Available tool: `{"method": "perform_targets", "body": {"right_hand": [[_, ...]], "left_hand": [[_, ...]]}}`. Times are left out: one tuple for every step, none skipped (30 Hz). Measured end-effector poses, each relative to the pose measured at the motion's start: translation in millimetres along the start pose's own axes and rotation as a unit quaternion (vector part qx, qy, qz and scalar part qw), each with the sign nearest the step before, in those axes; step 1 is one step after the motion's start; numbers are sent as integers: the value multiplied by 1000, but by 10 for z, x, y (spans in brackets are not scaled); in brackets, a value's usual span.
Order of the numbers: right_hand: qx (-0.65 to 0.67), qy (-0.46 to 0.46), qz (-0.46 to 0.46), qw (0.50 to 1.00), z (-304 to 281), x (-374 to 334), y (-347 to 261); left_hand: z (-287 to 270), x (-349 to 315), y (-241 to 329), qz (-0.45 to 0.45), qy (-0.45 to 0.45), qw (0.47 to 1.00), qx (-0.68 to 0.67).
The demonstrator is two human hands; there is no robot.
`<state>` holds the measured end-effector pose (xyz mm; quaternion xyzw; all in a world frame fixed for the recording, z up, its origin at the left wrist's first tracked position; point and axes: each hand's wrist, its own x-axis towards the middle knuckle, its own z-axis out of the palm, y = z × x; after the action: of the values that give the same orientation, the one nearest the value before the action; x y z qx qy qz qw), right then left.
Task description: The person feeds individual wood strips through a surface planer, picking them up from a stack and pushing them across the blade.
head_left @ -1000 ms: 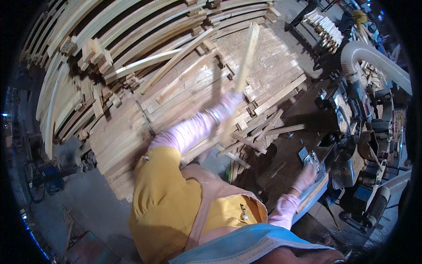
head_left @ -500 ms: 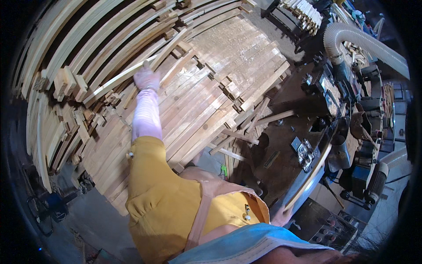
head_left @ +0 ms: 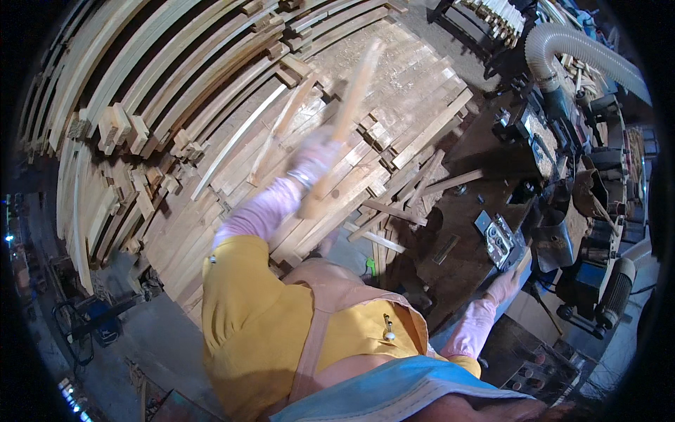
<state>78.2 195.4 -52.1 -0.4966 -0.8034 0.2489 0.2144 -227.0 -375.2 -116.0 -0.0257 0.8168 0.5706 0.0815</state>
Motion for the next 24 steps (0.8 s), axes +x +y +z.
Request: {"method": "perform_targets", "body": {"right_hand": [[91, 26, -108, 990, 227, -202, -601], [172, -93, -135, 971, 524, -296, -828], [-173, -63, -464, 866, 723, -615, -1165], [149, -293, -210, 921, 814, -1246, -2196], [187, -419, -126, 880, 935, -1486, -2215], [206, -522, -22, 828, 1075, -1720, -2203], [279, -532, 30, 799, 1105, -1796, -2177], [285, -494, 38, 821, 1021, -1793, -2172], [292, -447, 55, 844, 871, -1750, -2114], [297, -395, 70, 866, 692, -1705, -2014], [265, -366, 54, 891, 555, -1526, -1583], [248, -334, 58, 907, 343, -1437, -1304], [251, -282, 66, 924, 19, -1476, -1223], [159, -207, -3, 965, -152, -1430, -466], [65, -128, -28, 989, -373, -1540, -39], [-36, -53, -51, 997, -586, -1710, 249], [-138, -17, -32, 990, -767, -1941, 455], [-237, 12, -17, 971, -934, -2112, 616], [-332, 35, -3, 942, -1031, -2256, 764], [-334, 43, 48, 940, -1040, -2361, 928], [-347, 80, 40, 934, -987, -2305, 1082], [-356, 107, 29, 928, -869, -2280, 1186], [-364, 134, 16, 921, -793, -2220, 1283], [-355, 146, 19, 923, -677, -2008, 1140]], "left_hand": [[239, -109, 183, -29, -58, 985, -161], [510, -312, 656, -9, -25, 993, -111], [689, -410, 1060, -33, -66, 985, -158], [1193, -358, 543, 106, 33, 987, -115], [1352, -422, 764, 80, -73, 985, -137], [1271, -516, 1194, 43, -155, 986, -45], [1362, -416, 1072, 89, -176, 977, -82], [1262, -255, 871, 93, -163, 982, 14], [1086, -116, 894, 98, -159, 976, 116], [886, 19, 940, 102, -153, 960, 212], [598, 296, 354, 124, -112, 939, 301], [294, 562, -252, 135, -65, 909, 388], [-122, 724, -501, 113, -31, 876, 469], [-582, 751, -694, 96, -9, 832, 546], [-1001, 739, -942, 58, 7, 801, 596], [-1381, 616, -1125, 5, 22, 786, 618], [-1589, 529, -1193, -125, 56, 813, 566], [-1826, 391, -1277, -253, 104, 815, 512], [-1912, 173, -1180, -255, 125, 817, 502], [-1921, 198, -1144, -258, 86, 805, 526], [-1909, 191, -1163, -270, 52, 790, 548], [-1842, 153, -1189, -237, 72, 811, 529], [-1648, 103, -1227, -205, 92, 831, 509], [-1564, 1, -1178, -176, 118, 843, 494]]}}
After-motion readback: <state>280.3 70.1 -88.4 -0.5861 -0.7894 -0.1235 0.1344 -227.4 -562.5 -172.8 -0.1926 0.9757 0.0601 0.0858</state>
